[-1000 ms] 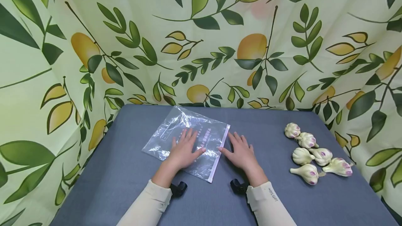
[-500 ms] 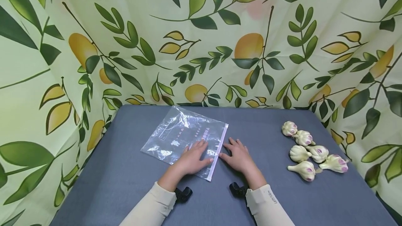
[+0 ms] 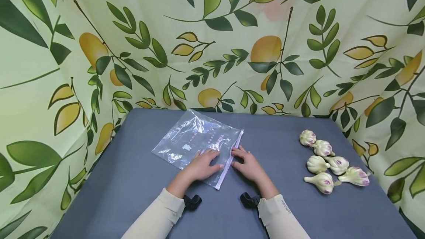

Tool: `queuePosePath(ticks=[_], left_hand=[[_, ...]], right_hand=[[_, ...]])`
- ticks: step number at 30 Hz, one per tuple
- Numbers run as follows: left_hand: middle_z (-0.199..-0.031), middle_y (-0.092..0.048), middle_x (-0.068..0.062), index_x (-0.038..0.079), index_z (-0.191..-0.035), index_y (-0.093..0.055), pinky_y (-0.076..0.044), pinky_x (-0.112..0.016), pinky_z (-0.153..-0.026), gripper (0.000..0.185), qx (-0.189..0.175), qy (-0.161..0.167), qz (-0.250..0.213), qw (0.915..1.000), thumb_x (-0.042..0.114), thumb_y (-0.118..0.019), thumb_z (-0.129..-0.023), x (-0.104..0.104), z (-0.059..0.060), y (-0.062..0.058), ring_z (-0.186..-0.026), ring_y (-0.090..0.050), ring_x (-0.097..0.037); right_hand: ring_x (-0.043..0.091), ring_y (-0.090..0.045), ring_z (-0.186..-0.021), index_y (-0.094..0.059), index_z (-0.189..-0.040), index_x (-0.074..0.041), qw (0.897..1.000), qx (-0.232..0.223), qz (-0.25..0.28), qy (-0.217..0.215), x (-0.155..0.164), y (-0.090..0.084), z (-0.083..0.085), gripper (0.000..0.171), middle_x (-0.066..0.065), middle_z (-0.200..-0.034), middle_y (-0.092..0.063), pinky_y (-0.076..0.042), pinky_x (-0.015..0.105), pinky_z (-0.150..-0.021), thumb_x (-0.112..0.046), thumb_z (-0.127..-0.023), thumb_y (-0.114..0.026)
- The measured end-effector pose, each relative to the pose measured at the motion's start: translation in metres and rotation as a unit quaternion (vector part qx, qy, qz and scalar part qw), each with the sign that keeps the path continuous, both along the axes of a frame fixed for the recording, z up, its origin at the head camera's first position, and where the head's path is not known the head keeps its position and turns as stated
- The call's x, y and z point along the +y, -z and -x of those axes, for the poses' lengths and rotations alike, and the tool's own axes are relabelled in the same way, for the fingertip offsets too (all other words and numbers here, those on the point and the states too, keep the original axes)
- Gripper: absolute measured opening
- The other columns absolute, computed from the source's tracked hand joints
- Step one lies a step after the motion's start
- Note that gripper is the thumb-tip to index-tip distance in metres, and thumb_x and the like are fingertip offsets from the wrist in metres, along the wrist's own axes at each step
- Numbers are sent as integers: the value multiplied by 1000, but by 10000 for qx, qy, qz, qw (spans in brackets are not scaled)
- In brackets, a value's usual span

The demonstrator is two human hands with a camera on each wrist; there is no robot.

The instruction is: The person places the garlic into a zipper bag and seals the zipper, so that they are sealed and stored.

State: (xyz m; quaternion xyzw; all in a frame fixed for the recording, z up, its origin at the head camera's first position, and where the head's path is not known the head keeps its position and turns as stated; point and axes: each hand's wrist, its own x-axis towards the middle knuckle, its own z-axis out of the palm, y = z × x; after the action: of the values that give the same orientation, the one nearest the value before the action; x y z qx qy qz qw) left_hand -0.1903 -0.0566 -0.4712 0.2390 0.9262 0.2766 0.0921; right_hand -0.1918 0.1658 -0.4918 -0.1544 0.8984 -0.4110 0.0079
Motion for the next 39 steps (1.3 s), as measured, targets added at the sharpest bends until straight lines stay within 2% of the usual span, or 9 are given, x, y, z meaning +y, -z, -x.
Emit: queuePosePath(ticks=[3, 7, 13, 19, 25, 29, 32, 34, 39], left_hand=[[-147, -50, -10, 8, -143, -50, -20, -62, -115, 57, 8, 88, -47, 10000, 41, -57, -96, 2, 3, -4, -142, -38, -29], [-143, -53, -12, 8, -139, -54, -25, -58, -115, 53, -52, 15, -115, 9999, 38, -59, -96, 3, 3, -8, -138, -44, -29], [-135, -60, -14, 4, -134, -58, -40, -46, -109, 50, -9, 26, -354, 9994, 34, -63, -94, 6, 2, -9, -129, -53, -31], [-134, -62, -10, 10, -133, -60, -40, -49, -107, 54, 190, -308, -189, 9992, 44, -64, -92, 12, -9, -11, -127, -55, -28], [-128, -64, -7, 15, -129, -62, -47, -54, -95, 59, 846, -940, 244, 9917, 50, -73, -82, 20, -27, -15, -119, -59, -28], [-97, -66, 0, 17, -102, -67, -50, -44, -73, 30, 1392, -1169, 442, 9823, 33, -75, -79, 27, -32, -11, -91, -63, -22], [-77, -57, 6, 18, -82, -64, -44, -34, -59, 11, 1726, -1061, 382, 9785, 21, -72, -76, 28, -33, -6, -71, -56, -15], [-71, -53, 9, 20, -77, -62, -40, -28, -55, 9, 1769, -882, 176, 9801, 19, -71, -76, 28, -32, -3, -64, -51, -9], [-65, -50, 14, 20, -74, -60, -35, -18, -52, 14, 1420, -493, -828, 9852, 17, -73, -79, 24, -30, 5, -57, -42, 1]], right_hand=[[37, -39, -140, -74, -102, -3, 9995, 294, -1, 132, 2, 0, 2, 19, 15, -130, -64, -16, 63, -116, -10, -84, -73], [35, -43, -138, -77, -87, -9, 9962, 673, -542, -58, 2, 0, 2, 8, 12, -124, -68, -21, 61, -116, -16, -83, -77], [35, -53, -127, -75, -108, -7, 9924, 844, -829, -341, -2, 3, -3, 28, 13, -123, -67, -41, 53, -106, -22, -85, -76], [41, -46, -130, -57, -136, -7, 9906, 723, -1089, -409, -6, 3, -9, 60, 18, -143, -51, -40, 57, -104, -31, -84, -77], [45, -40, -132, -43, -147, -7, 9905, 740, -1135, -248, -10, 0, -9, 79, 21, -154, -36, -40, 58, -104, -31, -82, -79], [44, -43, -128, -53, -139, -5, 9881, 865, -1268, -49, -10, -1, -9, 69, 19, -148, -45, -40, 58, -102, -32, -81, -78], [43, -39, -135, -62, -129, -4, 9871, 864, -1351, -42, -10, 0, -8, 55, 16, -145, -50, -37, 59, -106, -33, -84, -75], [42, -35, -140, -63, -128, -3, 9883, 845, -1269, -67, -9, 2, -7, 51, 17, -146, -48, -32, 59, -110, -29, -85, -73], [42, -29, -144, -43, -148, -7, 9934, 790, -829, -55, -6, 5, -6, 75, 20, -157, -31, -28, 58, -113, -24, -82, -76]])
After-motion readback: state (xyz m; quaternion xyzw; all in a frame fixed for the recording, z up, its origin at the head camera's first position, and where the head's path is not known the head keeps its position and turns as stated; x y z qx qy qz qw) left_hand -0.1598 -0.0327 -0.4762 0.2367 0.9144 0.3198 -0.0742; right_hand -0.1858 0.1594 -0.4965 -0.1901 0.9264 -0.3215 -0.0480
